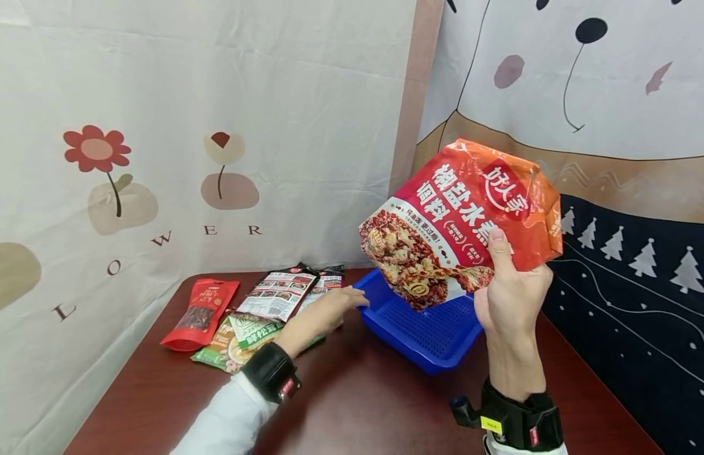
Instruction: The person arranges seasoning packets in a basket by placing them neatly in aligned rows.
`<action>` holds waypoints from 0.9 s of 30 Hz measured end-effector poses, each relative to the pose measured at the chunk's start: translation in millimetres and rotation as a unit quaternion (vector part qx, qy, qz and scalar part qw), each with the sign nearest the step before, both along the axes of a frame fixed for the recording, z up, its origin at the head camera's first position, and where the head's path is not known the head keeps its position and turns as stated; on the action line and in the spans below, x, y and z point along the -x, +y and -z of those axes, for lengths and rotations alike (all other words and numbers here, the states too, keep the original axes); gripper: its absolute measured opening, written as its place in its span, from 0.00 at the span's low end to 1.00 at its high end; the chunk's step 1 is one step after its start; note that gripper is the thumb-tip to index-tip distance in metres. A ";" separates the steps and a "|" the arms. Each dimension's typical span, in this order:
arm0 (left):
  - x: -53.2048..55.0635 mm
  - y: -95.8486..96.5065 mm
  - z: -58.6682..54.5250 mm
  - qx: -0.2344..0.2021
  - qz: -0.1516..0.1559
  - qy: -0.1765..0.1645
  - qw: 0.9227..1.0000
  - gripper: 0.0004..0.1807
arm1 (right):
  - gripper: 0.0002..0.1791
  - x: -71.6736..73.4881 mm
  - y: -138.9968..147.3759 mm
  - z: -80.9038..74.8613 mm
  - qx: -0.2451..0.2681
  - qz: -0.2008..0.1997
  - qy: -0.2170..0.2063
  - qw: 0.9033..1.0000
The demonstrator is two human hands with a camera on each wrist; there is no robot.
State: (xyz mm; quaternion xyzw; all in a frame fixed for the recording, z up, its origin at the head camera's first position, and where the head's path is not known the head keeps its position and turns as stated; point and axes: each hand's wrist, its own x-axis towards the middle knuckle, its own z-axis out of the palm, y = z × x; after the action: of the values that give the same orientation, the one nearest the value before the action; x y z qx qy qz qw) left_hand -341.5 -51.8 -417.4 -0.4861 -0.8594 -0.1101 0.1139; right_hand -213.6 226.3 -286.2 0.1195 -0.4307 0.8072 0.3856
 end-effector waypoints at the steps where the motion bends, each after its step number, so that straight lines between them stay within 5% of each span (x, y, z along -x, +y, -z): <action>1: 4.4 -3.0 -0.3 -0.003 -0.001 0.010 1.000 0.34 | 0.32 -0.1 -0.2 0.2 -0.002 -0.001 -0.002 1.000; 5: 21.4 -10.0 0.7 -0.018 0.004 0.048 0.999 0.33 | 0.33 -0.8 -1.3 0.8 -0.012 -0.002 -0.010 1.000; 10: 23.8 -11.9 -0.8 -0.027 0.003 0.035 0.999 0.33 | 0.34 0.0 -1.9 0.5 -0.014 0.000 -0.012 1.000; 16: -12.5 15.6 -7.1 -0.062 -0.023 -0.042 0.997 0.26 | 0.34 1.1 -1.4 0.4 -0.009 0.005 -0.013 1.000; 22: -60.1 68.5 -4.4 -0.060 0.001 0.004 0.998 0.19 | 0.34 1.7 0.4 0.9 -0.010 0.008 -0.008 1.000; 27: -82.8 98.3 9.7 -0.043 0.013 0.043 0.998 0.24 | 0.35 2.1 0.3 2.0 -0.002 0.006 -0.020 1.000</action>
State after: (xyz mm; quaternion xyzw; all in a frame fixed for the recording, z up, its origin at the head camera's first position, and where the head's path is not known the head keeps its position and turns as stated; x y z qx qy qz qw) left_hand -258.7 46.5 -427.1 -0.4960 -0.8419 -0.1274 0.1701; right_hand -215.7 226.6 -288.2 0.1012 -0.4407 0.8063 0.3814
